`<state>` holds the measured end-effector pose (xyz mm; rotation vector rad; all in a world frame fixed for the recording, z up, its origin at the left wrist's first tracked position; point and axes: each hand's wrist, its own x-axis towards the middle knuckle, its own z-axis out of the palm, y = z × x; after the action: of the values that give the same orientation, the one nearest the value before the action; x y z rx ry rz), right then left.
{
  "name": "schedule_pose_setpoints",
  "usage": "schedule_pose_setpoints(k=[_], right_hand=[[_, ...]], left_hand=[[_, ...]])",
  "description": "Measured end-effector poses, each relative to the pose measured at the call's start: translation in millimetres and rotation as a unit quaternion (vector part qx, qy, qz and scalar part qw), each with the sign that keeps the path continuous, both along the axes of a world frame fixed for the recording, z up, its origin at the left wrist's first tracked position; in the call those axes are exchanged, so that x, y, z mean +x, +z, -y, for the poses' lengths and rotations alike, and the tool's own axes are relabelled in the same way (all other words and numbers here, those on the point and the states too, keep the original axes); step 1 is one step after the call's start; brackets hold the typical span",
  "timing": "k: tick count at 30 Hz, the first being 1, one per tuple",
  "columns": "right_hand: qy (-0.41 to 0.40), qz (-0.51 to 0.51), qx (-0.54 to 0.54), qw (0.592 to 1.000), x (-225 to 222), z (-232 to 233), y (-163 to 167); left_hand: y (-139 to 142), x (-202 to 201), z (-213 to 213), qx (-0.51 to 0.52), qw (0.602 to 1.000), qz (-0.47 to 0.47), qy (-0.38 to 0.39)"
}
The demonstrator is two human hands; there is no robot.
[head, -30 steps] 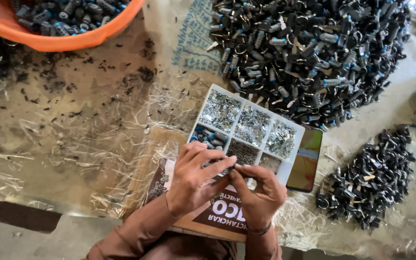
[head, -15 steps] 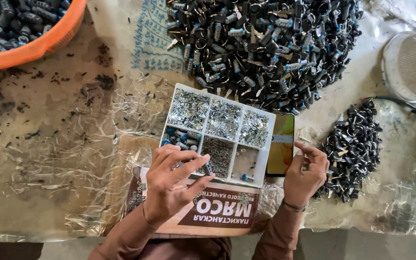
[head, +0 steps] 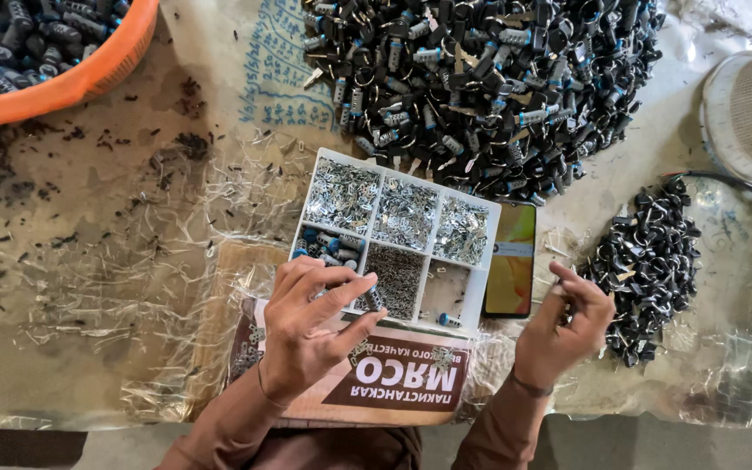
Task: The person sits at a work table and assembles small cylindrical connector components by hand. They pick small metal contact parts from a compartment box, fit them onto a connector body held in one hand, press them into place, and set finished assemblies aside, repeating the cycle with parts from piles on the table.
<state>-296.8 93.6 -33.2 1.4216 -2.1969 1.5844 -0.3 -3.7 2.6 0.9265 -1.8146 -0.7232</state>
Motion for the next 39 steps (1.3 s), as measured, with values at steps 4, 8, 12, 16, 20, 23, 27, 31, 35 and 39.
schedule_pose_setpoints(k=[4,8,12,16,20,23,27,31,35,39], right_hand=[[0.084,0.151,-0.061,0.983,25,-3,8],[0.167,0.072,0.041,0.983,76,8,25],[0.180,-0.105,0.172,0.963,116,34,47],[0.191,-0.171,0.276,0.926,131,64,56],[0.167,-0.148,0.177,0.959,128,65,59],[0.147,-0.065,0.137,0.977,126,52,58],[0.173,0.076,0.123,0.974,123,43,56],[0.192,0.076,0.137,0.969,123,51,57],[0.136,-0.089,0.173,0.971,123,47,60],[0.247,0.210,0.130,0.937,91,14,60]], left_hand=[[-1,-1,0,0.002,1.000,-0.002,-0.002],[0,1,0,-0.001,1.000,0.003,-0.002],[0,3,0,0.003,1.000,0.016,-0.009],[-1,1,0,0.000,1.000,0.011,-0.013],[-1,1,-1,0.004,1.000,0.017,-0.017],[0,2,-1,0.006,1.000,0.018,-0.020],[0,1,-1,-0.003,1.000,0.007,-0.020],[0,1,0,-0.002,0.999,-0.018,-0.026],[1,5,0,-0.006,0.999,-0.023,-0.033],[-1,5,2,-0.014,0.999,-0.025,-0.029]])
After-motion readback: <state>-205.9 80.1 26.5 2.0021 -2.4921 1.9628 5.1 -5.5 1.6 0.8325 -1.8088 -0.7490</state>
